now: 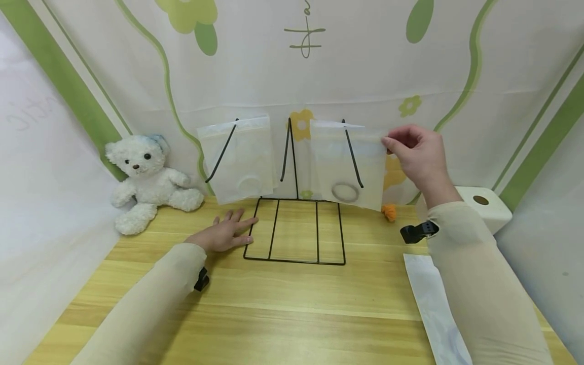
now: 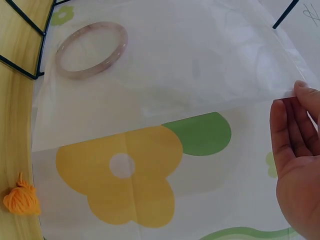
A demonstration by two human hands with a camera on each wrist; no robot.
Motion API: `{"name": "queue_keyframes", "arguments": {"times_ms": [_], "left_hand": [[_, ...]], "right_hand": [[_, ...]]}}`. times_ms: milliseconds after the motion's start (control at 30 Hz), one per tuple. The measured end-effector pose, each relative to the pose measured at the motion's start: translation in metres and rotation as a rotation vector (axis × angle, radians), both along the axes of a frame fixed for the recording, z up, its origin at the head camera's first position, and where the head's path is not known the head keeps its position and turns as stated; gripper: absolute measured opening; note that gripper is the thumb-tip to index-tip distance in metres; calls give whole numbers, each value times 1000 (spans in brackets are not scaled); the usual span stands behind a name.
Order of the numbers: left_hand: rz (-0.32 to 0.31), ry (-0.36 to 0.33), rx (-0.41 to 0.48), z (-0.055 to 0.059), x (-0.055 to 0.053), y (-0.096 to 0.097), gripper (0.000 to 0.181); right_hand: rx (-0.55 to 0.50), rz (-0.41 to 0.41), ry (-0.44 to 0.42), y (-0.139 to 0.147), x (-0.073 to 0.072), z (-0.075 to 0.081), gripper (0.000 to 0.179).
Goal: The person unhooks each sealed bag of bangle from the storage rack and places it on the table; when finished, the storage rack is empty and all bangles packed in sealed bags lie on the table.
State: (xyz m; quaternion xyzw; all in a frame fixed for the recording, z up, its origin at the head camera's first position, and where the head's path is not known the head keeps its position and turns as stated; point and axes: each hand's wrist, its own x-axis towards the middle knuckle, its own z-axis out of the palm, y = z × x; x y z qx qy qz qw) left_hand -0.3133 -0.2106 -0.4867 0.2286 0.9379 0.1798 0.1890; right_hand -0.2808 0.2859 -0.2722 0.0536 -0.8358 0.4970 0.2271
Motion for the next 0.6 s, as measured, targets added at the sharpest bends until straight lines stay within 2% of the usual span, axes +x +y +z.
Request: {"name": "queue_keyframes", "arguments": {"times_ms": [267,600], "left_hand": [[0,6,-1,-1,0,0,84],[1,13,-21,-4,-3,-1,91]], "right_hand": [[2,1,-3,1,3,-1,21],[10,-1,58,0,6,-6,17]]}}
